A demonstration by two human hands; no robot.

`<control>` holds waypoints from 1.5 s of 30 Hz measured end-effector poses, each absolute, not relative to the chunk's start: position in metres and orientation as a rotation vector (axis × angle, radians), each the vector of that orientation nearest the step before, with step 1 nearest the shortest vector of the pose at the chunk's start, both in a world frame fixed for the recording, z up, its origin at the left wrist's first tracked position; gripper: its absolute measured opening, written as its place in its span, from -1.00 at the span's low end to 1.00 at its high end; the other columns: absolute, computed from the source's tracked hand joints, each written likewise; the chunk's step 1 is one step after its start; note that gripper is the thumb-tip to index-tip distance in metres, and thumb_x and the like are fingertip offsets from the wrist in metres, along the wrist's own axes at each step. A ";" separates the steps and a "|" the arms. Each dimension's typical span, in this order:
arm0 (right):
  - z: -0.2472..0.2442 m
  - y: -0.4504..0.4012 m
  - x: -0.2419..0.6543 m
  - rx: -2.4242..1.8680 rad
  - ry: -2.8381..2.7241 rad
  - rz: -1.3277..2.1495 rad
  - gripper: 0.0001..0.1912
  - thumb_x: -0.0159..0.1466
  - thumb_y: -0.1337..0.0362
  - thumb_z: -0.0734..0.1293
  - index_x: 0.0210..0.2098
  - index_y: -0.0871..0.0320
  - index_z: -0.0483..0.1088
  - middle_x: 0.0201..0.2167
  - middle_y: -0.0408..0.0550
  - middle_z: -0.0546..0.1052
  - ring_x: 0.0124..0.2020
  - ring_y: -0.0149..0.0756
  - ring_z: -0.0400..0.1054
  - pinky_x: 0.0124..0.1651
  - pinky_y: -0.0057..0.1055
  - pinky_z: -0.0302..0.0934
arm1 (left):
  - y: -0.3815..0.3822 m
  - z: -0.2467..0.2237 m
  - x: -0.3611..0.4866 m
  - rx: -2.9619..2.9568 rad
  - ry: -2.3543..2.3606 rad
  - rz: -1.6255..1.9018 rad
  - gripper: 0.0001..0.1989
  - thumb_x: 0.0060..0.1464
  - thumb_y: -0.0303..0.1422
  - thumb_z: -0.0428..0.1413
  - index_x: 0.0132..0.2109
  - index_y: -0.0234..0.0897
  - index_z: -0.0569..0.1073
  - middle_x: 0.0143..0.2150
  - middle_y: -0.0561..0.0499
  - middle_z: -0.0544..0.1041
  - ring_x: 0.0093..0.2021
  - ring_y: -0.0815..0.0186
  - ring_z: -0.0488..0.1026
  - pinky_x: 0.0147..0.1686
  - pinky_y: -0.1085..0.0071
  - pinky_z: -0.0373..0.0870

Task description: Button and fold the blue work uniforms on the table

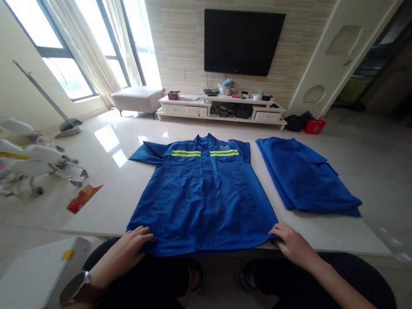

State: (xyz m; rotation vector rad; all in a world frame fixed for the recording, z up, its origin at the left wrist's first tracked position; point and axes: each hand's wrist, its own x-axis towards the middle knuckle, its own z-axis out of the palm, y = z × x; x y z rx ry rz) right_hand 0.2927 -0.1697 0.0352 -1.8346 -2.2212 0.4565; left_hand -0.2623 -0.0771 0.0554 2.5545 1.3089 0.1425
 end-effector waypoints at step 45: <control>0.040 -0.136 0.057 -1.521 -2.594 0.192 -0.79 0.45 0.25 0.25 -0.26 0.12 0.49 -0.25 -0.03 0.56 -0.08 -0.15 0.31 -0.07 -0.24 0.10 | -0.146 0.018 -0.127 2.432 1.462 0.560 -0.80 0.30 -0.47 0.02 -0.29 -0.23 0.47 -0.27 -0.03 0.48 -0.18 0.19 0.38 -0.16 0.24 0.26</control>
